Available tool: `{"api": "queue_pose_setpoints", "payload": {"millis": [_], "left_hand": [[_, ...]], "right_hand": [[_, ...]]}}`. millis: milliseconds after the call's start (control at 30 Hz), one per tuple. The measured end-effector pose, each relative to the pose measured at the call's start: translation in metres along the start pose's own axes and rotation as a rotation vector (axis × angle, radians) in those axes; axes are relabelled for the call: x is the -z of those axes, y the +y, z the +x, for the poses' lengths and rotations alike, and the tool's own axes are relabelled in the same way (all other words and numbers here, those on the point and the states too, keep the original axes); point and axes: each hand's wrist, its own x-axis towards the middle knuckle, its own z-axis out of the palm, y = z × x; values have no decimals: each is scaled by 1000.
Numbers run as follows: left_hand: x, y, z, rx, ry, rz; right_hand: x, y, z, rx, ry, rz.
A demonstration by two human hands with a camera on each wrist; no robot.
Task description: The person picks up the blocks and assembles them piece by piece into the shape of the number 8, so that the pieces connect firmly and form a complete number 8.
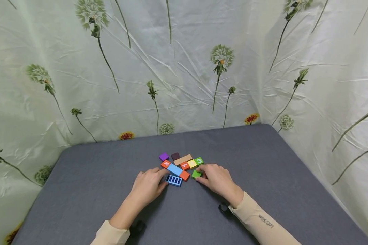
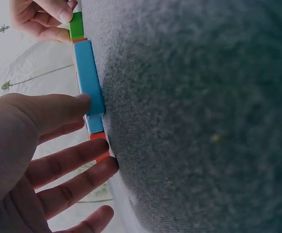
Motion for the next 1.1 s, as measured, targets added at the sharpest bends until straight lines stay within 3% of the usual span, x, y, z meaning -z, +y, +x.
{"api": "queue_pose_setpoints", "payload": {"millis": [467,833,1100], "left_hand": [[-1,3,-3,18,-45,-42],[-1,12,-11,80,-84,-224],[-1,17,-15,77,-95,-249]], "right_hand": [[-1,-2,-1,-9,-3,-3],[-2,1,-1,-11,-1,7],[-2,1,-2,-18,4,-5]]}}
